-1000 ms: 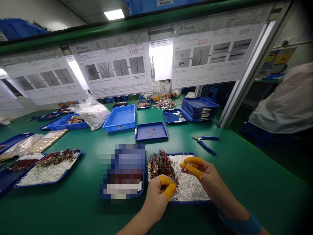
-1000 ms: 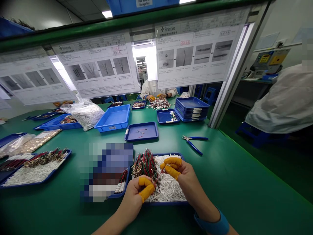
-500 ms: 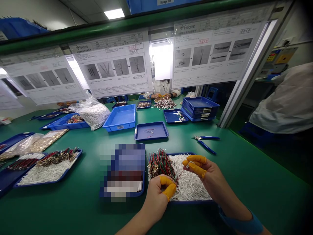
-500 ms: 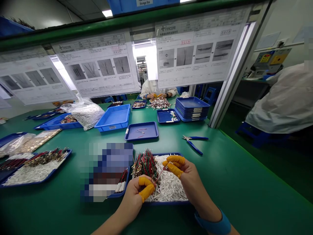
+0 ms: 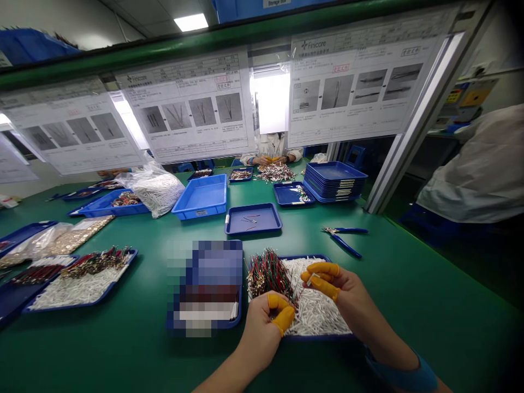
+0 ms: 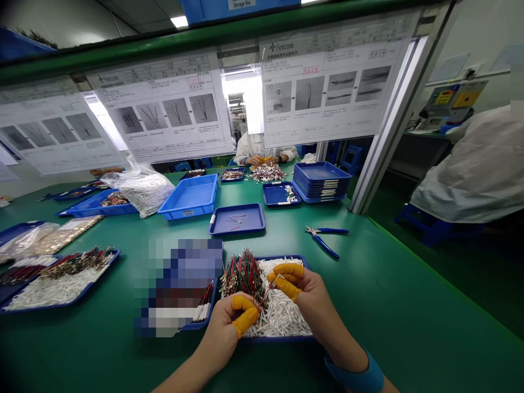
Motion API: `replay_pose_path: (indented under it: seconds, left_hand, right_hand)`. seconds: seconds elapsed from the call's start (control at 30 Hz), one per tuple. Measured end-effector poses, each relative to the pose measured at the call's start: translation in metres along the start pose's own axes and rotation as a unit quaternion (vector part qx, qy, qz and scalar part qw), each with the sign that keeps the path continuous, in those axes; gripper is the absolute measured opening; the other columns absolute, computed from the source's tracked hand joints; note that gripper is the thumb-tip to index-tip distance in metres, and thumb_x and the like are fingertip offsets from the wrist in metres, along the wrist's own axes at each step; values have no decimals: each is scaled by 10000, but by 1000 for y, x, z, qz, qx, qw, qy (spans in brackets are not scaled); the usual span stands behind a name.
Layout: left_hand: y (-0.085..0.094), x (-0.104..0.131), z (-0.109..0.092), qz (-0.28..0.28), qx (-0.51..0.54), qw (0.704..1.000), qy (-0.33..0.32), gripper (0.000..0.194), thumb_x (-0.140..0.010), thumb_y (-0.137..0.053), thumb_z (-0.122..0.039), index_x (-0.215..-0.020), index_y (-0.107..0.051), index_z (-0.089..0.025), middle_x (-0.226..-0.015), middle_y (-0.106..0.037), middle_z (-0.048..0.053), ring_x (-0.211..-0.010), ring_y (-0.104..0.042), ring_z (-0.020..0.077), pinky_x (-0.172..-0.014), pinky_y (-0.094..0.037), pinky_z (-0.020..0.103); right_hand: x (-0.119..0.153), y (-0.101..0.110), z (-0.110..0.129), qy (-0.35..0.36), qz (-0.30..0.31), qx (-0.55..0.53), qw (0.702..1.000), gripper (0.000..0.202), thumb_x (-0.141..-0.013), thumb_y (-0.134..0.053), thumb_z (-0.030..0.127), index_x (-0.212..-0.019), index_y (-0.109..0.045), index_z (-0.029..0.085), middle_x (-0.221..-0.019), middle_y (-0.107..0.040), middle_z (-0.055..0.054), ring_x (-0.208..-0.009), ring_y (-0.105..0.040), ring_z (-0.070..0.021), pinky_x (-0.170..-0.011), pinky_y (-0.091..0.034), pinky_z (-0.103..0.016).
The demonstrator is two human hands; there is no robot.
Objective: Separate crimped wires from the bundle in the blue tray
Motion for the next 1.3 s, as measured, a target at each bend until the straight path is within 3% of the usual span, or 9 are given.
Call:
replay_pose_path:
  seconds: [0.2, 0.43, 0.73, 1.07, 1.3]
  left_hand:
    - [1, 0, -2, 1, 3, 1000, -9, 69, -692, -573, -166, -679, -577, -99, -796, -565, 84, -728, -515, 158, -667, -408, 258]
    - [0, 1, 0, 3, 9, 1000, 8, 71, -683, -574, -164, -702, -572, -96, -779, -564, 83, -713, -508, 151, -651, -399, 252]
    - [-6, 2, -4, 25, -17, 1000, 7, 117, -692, -572, -204, -658, -555, -93, -771, -551, 86, -697, -499, 146, -627, -390, 248]
    - [-15, 3, -9, 62, -53, 997, 5, 126, -683, -550, -186, -595, -527, -99, -723, -543, 77, -656, -482, 135, -600, -381, 238]
    - [-16, 5, -6, 71, -64, 995, 10, 110, -678, -536, -161, -587, -512, -104, -715, -533, 65, -640, -465, 120, -584, -367, 225]
  right_hand:
    - [1, -7, -6, -38, 61, 77, 994, 329, -488, -811, 301, -770, -707, 166, -768, -666, -59, -774, -625, -175, -743, -523, -281]
    - [-3, 11, -9, -25, 18, 38, 999, 325, -625, -751, 365, -866, -674, 161, -858, -650, -72, -819, -601, -172, -804, -500, -325]
    - [-4, 15, -18, -61, 13, -31, 998, 273, -615, -762, 336, -839, -681, 202, -958, -604, -50, -884, -558, -166, -767, -500, -304]
    - [1, 3, -10, -44, 37, -37, 998, 273, -632, -750, 341, -820, -667, 160, -820, -622, -53, -693, -568, -126, -706, -481, -269]
    - [2, 4, -9, -20, 55, -4, 998, 247, -685, -709, 356, -838, -669, 167, -809, -622, -56, -688, -557, -128, -743, -478, -297]
Point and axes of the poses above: each hand's wrist, its own x-axis away from the middle knuckle, its own y-axis out of the back of the hand, z = x × y, the point moved 8 cm from there along -x, towards the middle knuckle
